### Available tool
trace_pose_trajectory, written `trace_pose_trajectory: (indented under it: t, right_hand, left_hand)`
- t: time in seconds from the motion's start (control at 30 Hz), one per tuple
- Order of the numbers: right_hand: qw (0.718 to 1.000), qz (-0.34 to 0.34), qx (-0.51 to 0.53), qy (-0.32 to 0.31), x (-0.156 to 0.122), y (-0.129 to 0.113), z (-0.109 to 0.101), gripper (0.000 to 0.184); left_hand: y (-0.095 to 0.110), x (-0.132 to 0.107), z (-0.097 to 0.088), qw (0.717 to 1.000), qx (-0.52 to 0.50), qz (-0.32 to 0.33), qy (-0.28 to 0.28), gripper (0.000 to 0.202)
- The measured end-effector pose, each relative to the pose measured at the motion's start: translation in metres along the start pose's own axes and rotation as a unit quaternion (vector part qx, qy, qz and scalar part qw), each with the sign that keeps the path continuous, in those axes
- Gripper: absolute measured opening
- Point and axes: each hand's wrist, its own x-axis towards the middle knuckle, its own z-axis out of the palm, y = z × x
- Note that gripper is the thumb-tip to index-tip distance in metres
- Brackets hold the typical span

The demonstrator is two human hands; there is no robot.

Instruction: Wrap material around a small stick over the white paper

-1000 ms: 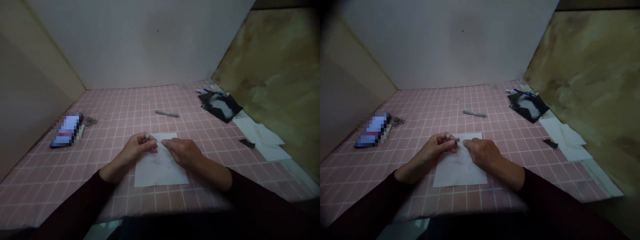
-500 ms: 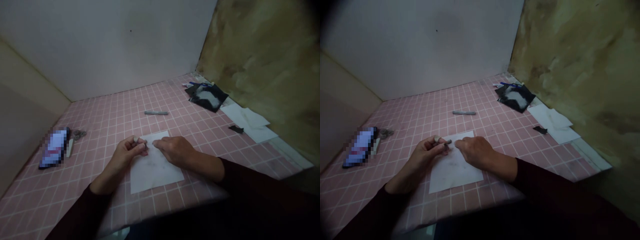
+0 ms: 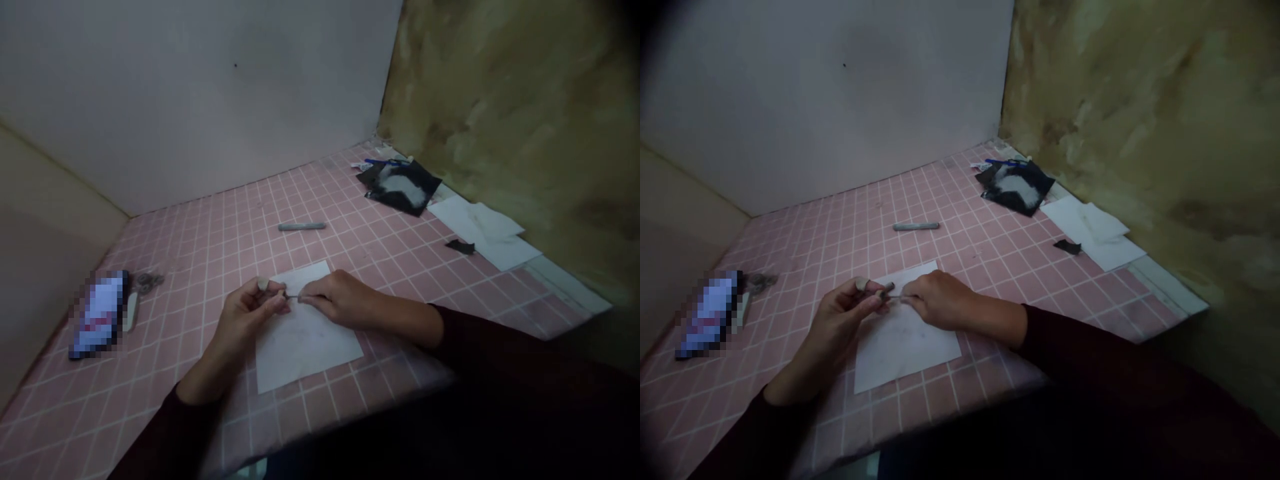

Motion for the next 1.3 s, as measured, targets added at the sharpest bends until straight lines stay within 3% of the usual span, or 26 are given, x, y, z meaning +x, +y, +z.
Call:
trace_pose_trajectory:
  t: [0.1,0.17,0.23,0.3,0.37,0.43,0.5,0.57,0.67,0.73,0.8,0.87,0.97,1.03,1.1,1.17,1.23,1.3]
  right_hand:
    - [0.984,-0.024,-0.166,0.06,-0.004,-0.001,0.006,0.023]
    - [0.984,-0.026,-0.166,0.061,-0.004,-0.003,0.007,0.023]
    - [0.997,-0.014,-0.069,0.041,-0.002,-0.004,0.005,0.021]
    - [0.994,0.025,0.098,-0.032,0.001,-0.005,0.0,0.025]
    - [0.957,0.071,0.252,-0.126,0.003,-0.005,-0.005,0.031]
    - [0.933,0.088,0.307,-0.166,0.004,-0.005,-0.008,0.033]
    - [0.963,0.061,0.238,-0.113,0.003,-0.004,-0.006,0.028]
    - [0.997,0.02,0.077,-0.023,0.001,-0.002,-0.002,0.023]
    - [0.988,-0.019,-0.144,0.057,-0.004,-0.002,0.006,0.021]
    - [0.982,-0.027,-0.175,0.063,-0.005,-0.003,0.008,0.024]
    - [0.993,-0.021,-0.105,0.054,-0.004,-0.004,0.007,0.021]
    - [0.999,0.007,0.043,0.004,-0.001,-0.006,0.003,0.021]
    - [0.955,0.065,0.262,-0.12,0.003,-0.007,-0.005,0.03]
    - [0.944,0.077,0.288,-0.143,0.003,-0.008,-0.008,0.032]
    - [0.979,0.048,0.184,-0.078,0.002,-0.007,-0.007,0.026]
    - [1.0,0.006,0.007,0.011,-0.002,-0.006,-0.003,0.021]
    - [0.989,-0.023,-0.134,0.064,-0.006,-0.006,0.002,0.022]
    - [0.981,-0.028,-0.181,0.069,-0.008,-0.007,0.005,0.024]
  left_hand:
    - [0.001,0.002,0.0,0.999,-0.012,-0.028,-0.009,0.011]
    - [0.001,0.002,0.001,0.999,-0.021,-0.023,0.009,0.013]
    - [0.001,0.001,0.002,0.999,-0.019,-0.002,0.03,0.017]
    - [0.002,-0.002,0.005,0.999,-0.003,0.031,0.041,0.02]
    - [0.004,-0.005,0.008,0.997,0.015,0.067,0.045,0.021]
    - [0.004,-0.006,0.009,0.995,0.022,0.089,0.048,0.021]
    - [0.004,-0.005,0.008,0.996,0.021,0.075,0.046,0.02]
    - [0.003,-0.003,0.006,0.999,0.013,0.033,0.032,0.018]
    - [0.002,0.002,0.003,1.0,-0.01,-0.018,0.009,0.014]
    - [0.003,0.002,0.002,1.0,-0.018,-0.019,0.011,0.013]
    - [0.003,0.001,0.003,1.0,-0.013,0.001,0.023,0.015]
    - [0.004,-0.002,0.006,0.999,0.001,0.037,0.038,0.017]
    - [0.005,-0.006,0.01,0.993,0.021,0.095,0.062,0.022]
    - [0.006,-0.007,0.011,0.992,0.026,0.102,0.072,0.023]
    - [0.007,-0.006,0.01,0.995,0.024,0.068,0.065,0.02]
    - [0.008,-0.004,0.009,0.999,0.013,0.021,0.042,0.015]
    - [0.008,-0.002,0.008,1.0,-0.005,-0.012,0.018,0.013]
    - [0.008,-0.001,0.008,1.0,-0.019,-0.017,0.014,0.013]
